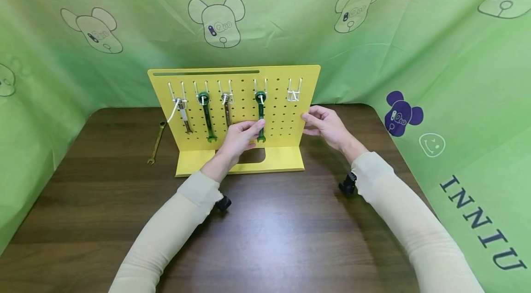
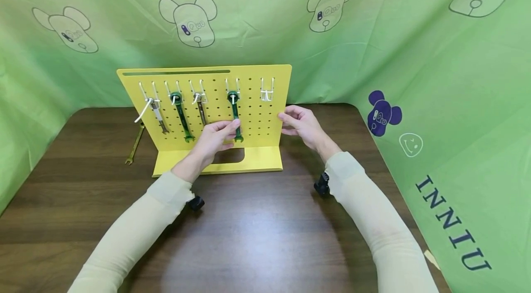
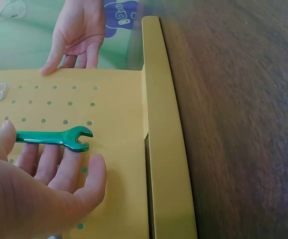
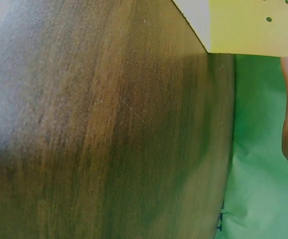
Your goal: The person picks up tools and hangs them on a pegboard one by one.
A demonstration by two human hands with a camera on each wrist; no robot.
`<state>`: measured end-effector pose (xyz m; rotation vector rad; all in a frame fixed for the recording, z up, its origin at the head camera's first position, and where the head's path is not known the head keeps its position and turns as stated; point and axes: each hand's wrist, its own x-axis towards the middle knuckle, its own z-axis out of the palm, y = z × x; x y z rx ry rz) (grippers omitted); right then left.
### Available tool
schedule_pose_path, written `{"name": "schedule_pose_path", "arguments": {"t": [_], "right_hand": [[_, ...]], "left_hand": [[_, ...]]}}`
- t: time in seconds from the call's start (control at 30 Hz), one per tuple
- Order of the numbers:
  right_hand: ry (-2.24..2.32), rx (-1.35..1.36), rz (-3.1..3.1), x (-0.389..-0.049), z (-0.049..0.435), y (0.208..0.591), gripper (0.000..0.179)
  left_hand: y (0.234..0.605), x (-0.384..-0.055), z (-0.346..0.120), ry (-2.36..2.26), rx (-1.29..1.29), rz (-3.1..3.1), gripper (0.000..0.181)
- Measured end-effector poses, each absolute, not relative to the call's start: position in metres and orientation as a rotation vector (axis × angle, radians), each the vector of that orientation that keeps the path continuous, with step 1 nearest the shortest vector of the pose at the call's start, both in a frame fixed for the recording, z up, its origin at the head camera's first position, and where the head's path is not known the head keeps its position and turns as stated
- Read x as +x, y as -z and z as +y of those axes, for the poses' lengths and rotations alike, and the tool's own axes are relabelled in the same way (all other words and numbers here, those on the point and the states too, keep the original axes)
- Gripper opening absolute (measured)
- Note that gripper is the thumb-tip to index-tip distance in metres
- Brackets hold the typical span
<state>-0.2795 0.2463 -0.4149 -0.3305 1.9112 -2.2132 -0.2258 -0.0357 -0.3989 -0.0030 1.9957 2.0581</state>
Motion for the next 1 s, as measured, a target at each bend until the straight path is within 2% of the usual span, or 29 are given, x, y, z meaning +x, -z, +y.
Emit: {"name": "schedule_pose_path", "arguments": {"t": [0.5,0.8,1.0], "right_hand": [[2.199,-0.321,1.930,-0.279,0.249,0.414,0.010],[2.189,-0.326,1.915,-0.279,0.246,0.415,0.010],[2.193,-0.331,1.915,-0.282,0.247,0.414,0.009]], "left_hand": [[0.400,-0.229,-0.033,-2.044,-0.058,1.977,0.055],[0.410,-0.215,-0.056,-1.939,-0.041,1.924,0.032],[0.403,-0.202,-0.094,-1.965,0.090,1.873,0.044]]}}
